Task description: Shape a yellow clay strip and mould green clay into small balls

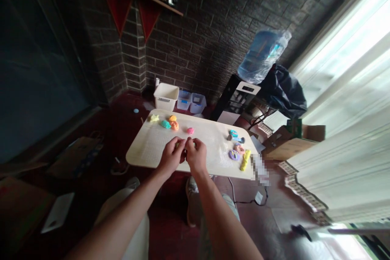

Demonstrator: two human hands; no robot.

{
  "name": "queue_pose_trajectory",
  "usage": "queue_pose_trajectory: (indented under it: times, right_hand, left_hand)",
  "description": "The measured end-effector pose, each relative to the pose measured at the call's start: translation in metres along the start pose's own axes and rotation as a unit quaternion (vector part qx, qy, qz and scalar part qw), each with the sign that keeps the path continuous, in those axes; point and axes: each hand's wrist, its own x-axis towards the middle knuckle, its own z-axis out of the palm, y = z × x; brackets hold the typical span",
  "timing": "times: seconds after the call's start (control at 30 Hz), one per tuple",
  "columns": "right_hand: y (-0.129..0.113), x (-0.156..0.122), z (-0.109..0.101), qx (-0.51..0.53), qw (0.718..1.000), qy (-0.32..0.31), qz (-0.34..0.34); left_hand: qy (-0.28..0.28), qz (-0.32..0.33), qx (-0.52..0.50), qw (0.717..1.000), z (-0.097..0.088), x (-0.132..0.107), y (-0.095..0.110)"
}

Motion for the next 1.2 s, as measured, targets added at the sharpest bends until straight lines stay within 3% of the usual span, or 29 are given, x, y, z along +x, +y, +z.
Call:
queue_pose_trajectory:
  times: [0.17, 0.33, 0.47, 0.57, 0.63, 0.9, 1.2]
  right_hand:
    - [0.027, 0.041, 0.008, 0.064, 0.996, 0.016, 0.052]
    - [0.046, 0.077, 0.016, 0.106, 0.985, -0.073, 0.116]
    - [0.047, 0.095, 0.010, 0.125, 0.969, -0.170, 0.129]
    - [0.042, 0.103, 0.000, 0.140, 0.959, -0.208, 0.134]
    - [0.039, 0.107, -0.008, 0.158, 0.953, -0.223, 0.133]
    - [0.045, 0.108, -0.023, 0.144, 0.964, -0.189, 0.118]
    - [0.048, 0.106, -0.011, 0.104, 0.969, -0.191, 0.117]
  left_hand:
    - [0.049, -0.024, 0.016, 0.998, 0.012, 0.045, -0.025]
    - [0.083, -0.051, -0.001, 0.995, 0.006, 0.078, -0.054]
    - [0.030, -0.084, -0.049, 0.995, -0.009, 0.093, -0.056]
    - [-0.055, -0.101, -0.097, 0.989, -0.017, 0.104, -0.048]
    - [-0.084, -0.098, -0.093, 0.987, -0.016, 0.111, -0.043]
    - [-0.101, -0.066, 0.046, 0.992, -0.009, 0.112, -0.049]
    - [-0.117, -0.101, 0.018, 0.988, -0.029, 0.102, -0.046]
